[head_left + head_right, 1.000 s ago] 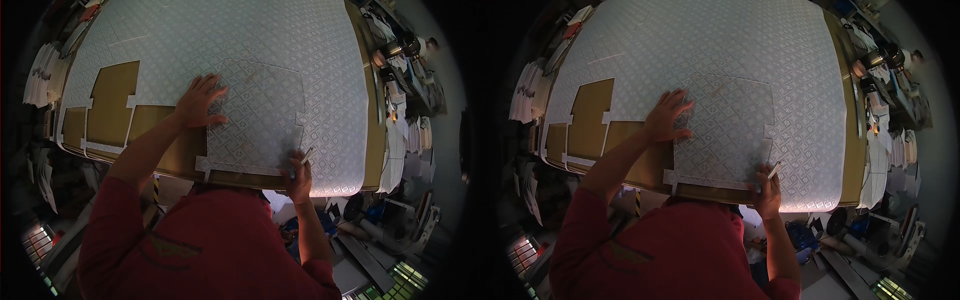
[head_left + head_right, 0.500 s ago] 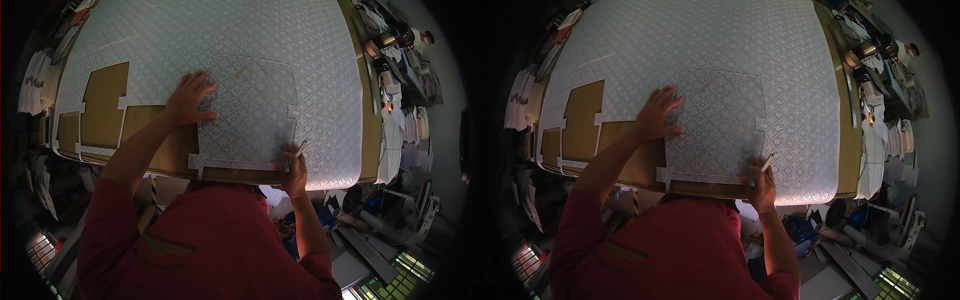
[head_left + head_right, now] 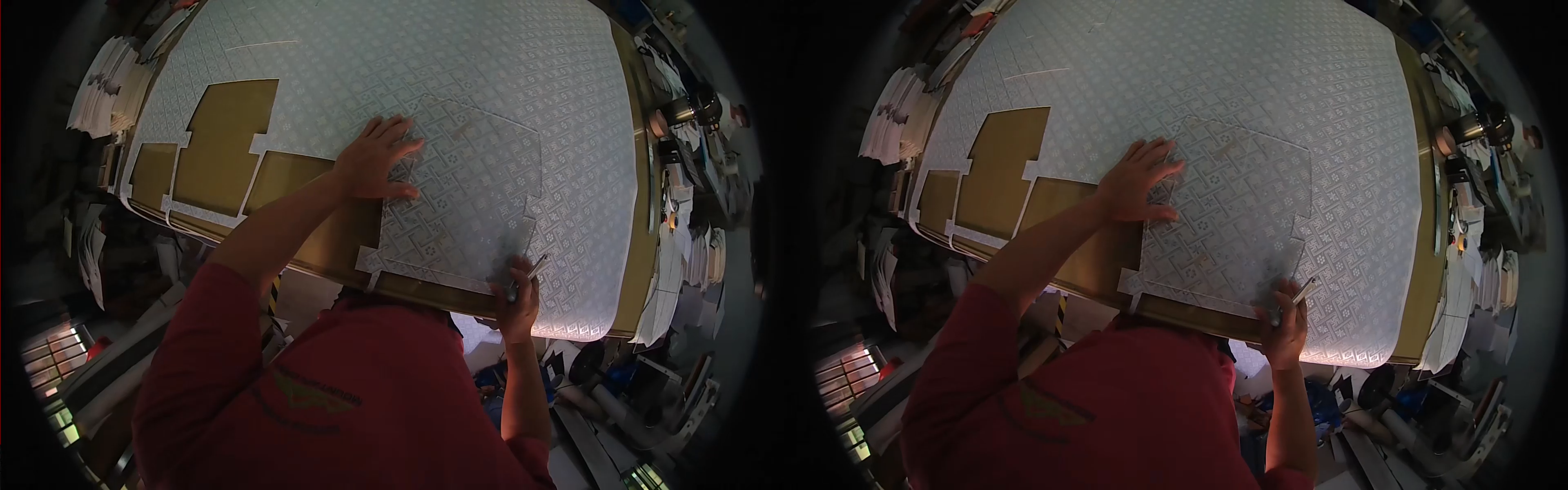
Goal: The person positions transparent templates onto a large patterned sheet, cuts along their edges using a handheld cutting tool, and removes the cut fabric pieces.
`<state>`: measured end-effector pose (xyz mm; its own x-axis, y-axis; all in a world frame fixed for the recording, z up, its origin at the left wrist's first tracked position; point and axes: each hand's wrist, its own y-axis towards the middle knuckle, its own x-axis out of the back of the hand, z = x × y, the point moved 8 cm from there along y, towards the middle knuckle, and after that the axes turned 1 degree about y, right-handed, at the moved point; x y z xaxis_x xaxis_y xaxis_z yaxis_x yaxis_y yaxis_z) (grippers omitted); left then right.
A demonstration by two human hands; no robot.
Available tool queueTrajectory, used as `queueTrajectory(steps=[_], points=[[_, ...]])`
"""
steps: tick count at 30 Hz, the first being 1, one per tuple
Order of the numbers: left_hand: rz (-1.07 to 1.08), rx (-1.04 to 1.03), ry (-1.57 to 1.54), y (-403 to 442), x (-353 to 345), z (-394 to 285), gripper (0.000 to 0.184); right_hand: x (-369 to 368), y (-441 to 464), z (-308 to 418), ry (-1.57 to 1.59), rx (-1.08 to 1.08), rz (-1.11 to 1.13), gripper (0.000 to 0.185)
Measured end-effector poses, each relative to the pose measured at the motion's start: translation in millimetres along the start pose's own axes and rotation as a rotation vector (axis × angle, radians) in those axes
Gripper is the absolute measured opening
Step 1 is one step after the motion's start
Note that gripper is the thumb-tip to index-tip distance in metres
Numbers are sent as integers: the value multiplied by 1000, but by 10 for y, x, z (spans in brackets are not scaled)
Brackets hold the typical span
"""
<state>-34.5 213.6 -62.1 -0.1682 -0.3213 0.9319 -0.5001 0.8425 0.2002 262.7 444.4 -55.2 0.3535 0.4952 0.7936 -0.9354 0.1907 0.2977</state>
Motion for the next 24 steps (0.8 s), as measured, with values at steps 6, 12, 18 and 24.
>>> queueTrajectory(steps=[6, 12, 18, 24], points=[[-5, 4, -5, 1, -3, 6, 95, 27, 17, 44, 27, 13, -17, 49], [25, 15, -3, 1, -23, 13, 94, 11, 8, 7, 31, 15, -19, 48], [24, 19, -11, 0, -34, 18, 94, 5, 10, -25, 17, 2, -13, 47], [8, 3, 4, -3, -72, 51, 94, 11, 5, 15, 26, 19, -11, 51]])
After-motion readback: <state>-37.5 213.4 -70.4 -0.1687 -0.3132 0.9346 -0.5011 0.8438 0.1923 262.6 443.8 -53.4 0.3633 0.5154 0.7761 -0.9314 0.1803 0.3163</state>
